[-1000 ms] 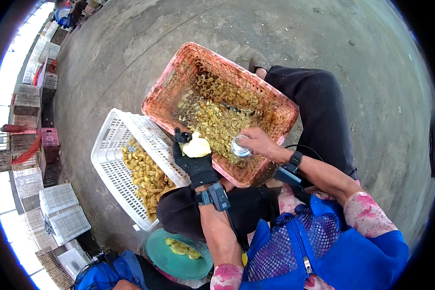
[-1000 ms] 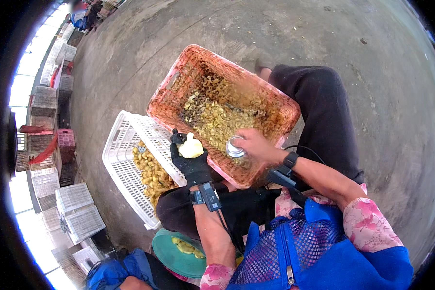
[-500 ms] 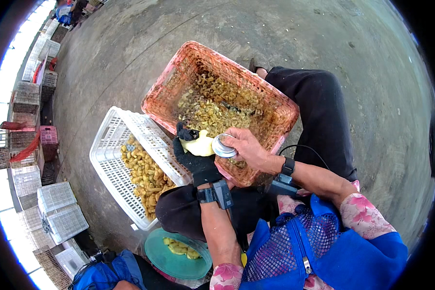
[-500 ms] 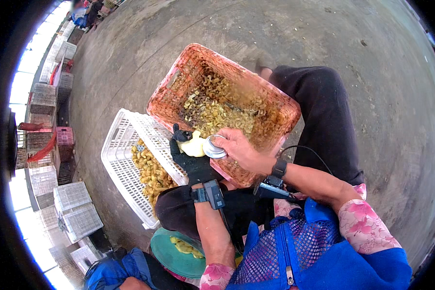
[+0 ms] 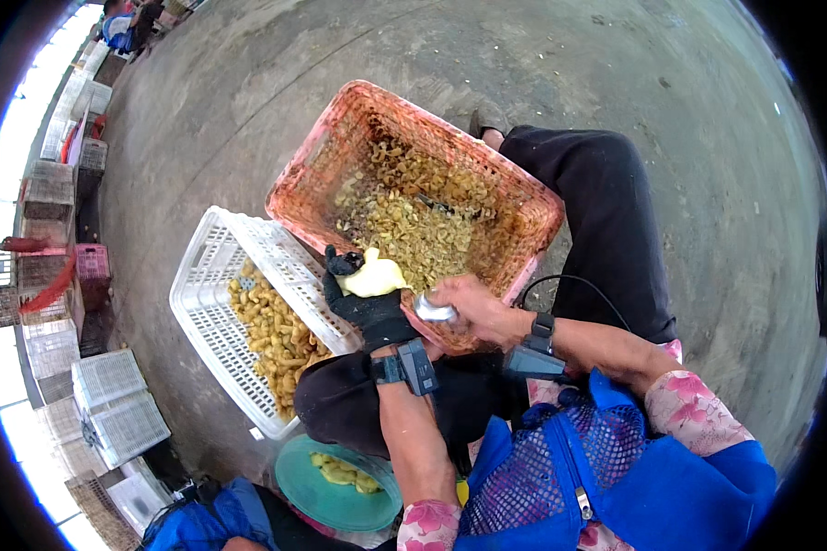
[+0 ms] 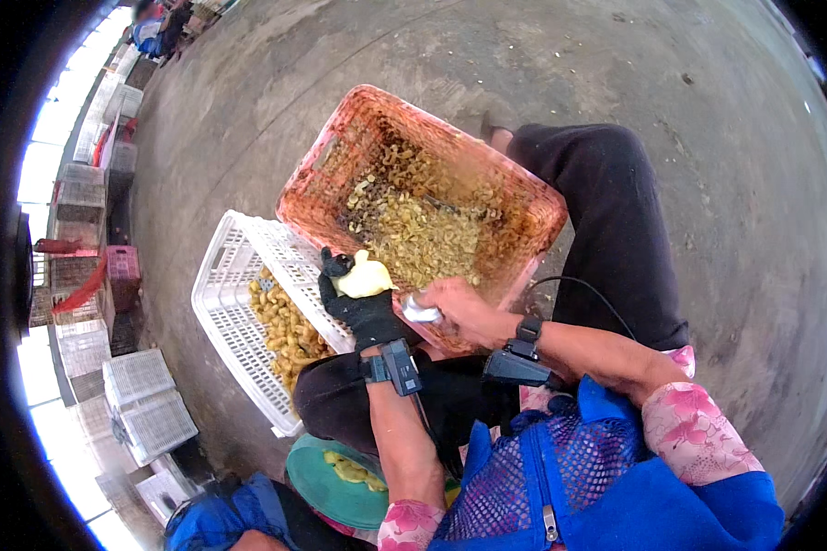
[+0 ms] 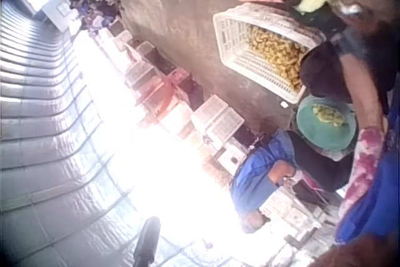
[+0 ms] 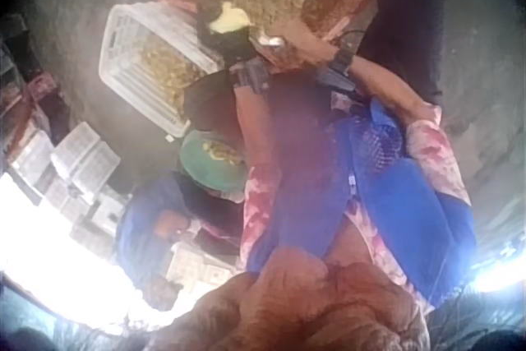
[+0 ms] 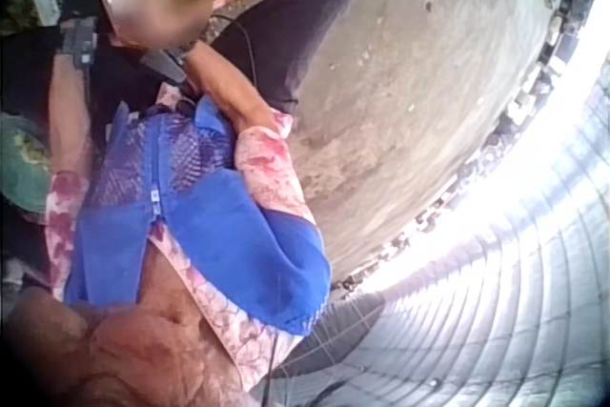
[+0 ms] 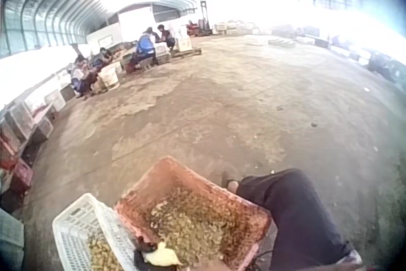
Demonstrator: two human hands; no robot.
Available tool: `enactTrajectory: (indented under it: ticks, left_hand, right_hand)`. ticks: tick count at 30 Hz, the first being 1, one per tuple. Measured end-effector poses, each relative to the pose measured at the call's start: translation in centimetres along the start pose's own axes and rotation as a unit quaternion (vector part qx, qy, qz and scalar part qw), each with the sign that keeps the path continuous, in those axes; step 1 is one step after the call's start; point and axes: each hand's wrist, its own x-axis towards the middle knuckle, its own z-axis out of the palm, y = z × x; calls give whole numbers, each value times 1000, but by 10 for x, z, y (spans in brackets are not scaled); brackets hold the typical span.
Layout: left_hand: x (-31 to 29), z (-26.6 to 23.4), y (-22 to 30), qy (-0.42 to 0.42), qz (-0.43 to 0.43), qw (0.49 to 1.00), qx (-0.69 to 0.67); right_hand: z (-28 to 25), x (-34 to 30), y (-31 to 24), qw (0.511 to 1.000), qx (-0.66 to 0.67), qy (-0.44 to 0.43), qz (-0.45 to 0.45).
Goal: The person scrapes and cleans ginger roots using a circular metal tool, taking roots from a white basket and placing the cleaned pieces into a pink basket while seated.
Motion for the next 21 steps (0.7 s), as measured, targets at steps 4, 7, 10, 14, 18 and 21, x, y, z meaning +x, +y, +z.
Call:
enactTrajectory:
  ticks: [4,7,10,14,18,21]
  left_hand:
    - [-2,3,4,-25,-45,998,-45]
    - [-5,7,1,10,-37,997,-69]
    - [-10,10,0,-149,-80,984,-50]
    - [-5,8,-5,-43,-18,999,-11]
    - [-5,3,-5,-12,-5,1000,-11]
    - [0,-10,-1,34,24,995,86]
  right_hand:
    - [1,-9,-1,996,-30,53,66]
    - [5,-10,-28,999,22,2,-23]
    - [16,-13,-43,997,42,-12,-60]
    - [26,-2,-36,998,36,8,-55]
    - [8,15,-25,998,26,-38,-35]
    - [-26,38,-24,987,-84,-118,-68]
